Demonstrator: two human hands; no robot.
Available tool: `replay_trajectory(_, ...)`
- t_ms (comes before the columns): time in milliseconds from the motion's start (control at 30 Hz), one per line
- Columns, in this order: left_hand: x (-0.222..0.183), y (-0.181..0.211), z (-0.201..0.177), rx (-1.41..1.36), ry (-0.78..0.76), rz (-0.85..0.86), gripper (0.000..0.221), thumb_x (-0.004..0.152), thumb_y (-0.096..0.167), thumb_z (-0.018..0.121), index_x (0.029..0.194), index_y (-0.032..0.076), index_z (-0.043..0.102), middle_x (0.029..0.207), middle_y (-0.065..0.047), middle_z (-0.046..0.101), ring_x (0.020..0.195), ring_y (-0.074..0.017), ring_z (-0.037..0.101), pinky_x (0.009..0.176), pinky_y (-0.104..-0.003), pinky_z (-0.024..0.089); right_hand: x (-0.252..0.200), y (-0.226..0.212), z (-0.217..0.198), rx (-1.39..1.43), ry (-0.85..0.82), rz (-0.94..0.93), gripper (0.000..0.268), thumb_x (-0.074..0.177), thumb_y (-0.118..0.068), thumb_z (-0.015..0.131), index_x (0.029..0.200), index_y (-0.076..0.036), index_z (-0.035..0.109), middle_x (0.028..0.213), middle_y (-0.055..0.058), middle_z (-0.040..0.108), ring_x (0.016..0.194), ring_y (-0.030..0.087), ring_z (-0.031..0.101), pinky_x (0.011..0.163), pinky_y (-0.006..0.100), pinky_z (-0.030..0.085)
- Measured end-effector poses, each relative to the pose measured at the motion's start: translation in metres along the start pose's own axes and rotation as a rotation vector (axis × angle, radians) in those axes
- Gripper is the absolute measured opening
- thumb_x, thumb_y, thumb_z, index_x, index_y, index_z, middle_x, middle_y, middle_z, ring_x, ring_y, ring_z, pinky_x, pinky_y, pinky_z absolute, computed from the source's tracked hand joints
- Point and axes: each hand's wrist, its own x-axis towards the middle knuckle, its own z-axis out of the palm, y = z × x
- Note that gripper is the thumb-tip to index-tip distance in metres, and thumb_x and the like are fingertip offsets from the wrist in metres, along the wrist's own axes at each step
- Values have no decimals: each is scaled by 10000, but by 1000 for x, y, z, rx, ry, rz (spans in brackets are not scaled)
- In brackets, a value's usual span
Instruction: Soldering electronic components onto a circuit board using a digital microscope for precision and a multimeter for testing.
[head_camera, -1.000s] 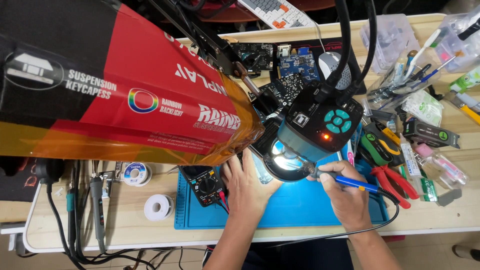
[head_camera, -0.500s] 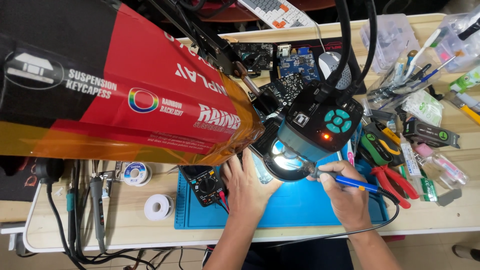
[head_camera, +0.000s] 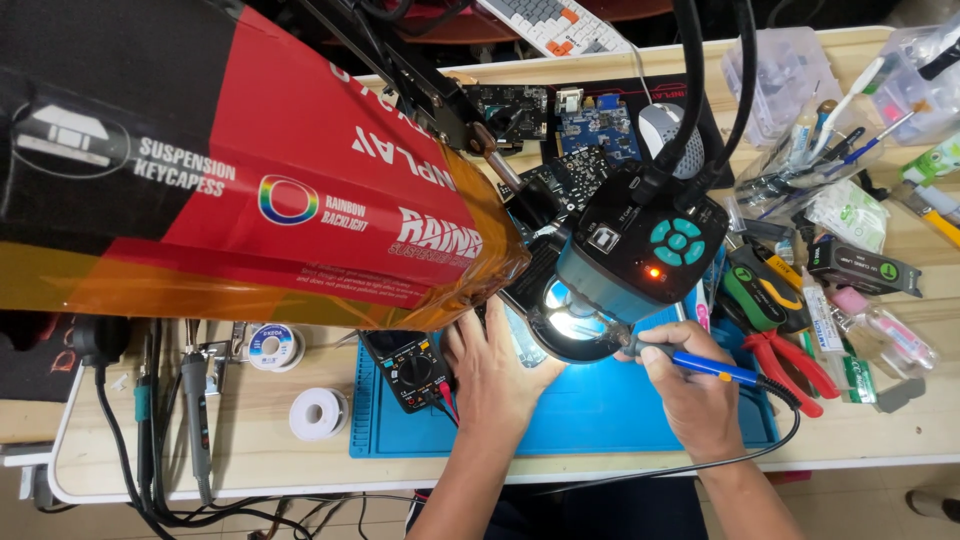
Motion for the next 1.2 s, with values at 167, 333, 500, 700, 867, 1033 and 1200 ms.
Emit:
replay_trajectory(167,1,1,1,8,-16,-11,1353,658,587,1081,1697,142,336,1649,-204,337,1544,-467,296,1183,-656,401,0,3,-2,-8,8,25,148,990,-108,663,1081,-19,739,1019,145,746,934,373,910,822,376,714)
replay_trajectory(333,1,1,-1,14,-38,-17,1372,670,588,1083,1717,145,315,1645,-200,344,1539,-463,302,1200,-654,379,0,-1,1,1,8,35,139,987,-97,663,1071,-18,740,1001,152,760,935,375,910,825,382,721)
replay_trajectory(500,1,2,-3,-5,-37,-22,1368,663,569,1088,1712,151,315,1665,-201,322,1556,-463,282,1189,-661,393,0,-1,1,5,10,29,140,985,-90,663,1076,-16,740,1003,154,759,931,372,909,822,378,716)
replay_trajectory(700,1,0,0,6,-10,-2,1373,656,578,1089,1707,134,326,1651,-208,337,1553,-472,290,1187,-665,397,2,-10,2,-37,14,8,137,987,-84,653,1067,-12,739,982,186,810,897,311,896,817,351,706)
replay_trajectory(867,1,2,-2,-5,-24,-14,1344,665,567,1080,1698,140,335,1651,-202,336,1552,-467,288,1187,-667,394,0,2,0,23,6,2,132,997,-96,657,1081,-20,726,1017,149,742,927,375,905,838,397,728)
replay_trajectory(1033,1,5,-6,-22,-53,-33,1330,688,551,1074,1708,148,322,1688,-207,301,1572,-473,259,1181,-683,390,0,-2,0,23,0,9,146,997,-115,664,1090,-21,727,1025,152,749,940,373,905,854,411,733)
replay_trajectory(1200,1,5,-8,-25,-75,-44,1328,705,553,1066,1716,153,303,1700,-206,284,1580,-474,245,1194,-677,375,-1,4,-2,3,2,-43,142,1023,-123,652,1103,-27,719,1035,133,729,932,358,907,836,373,719)
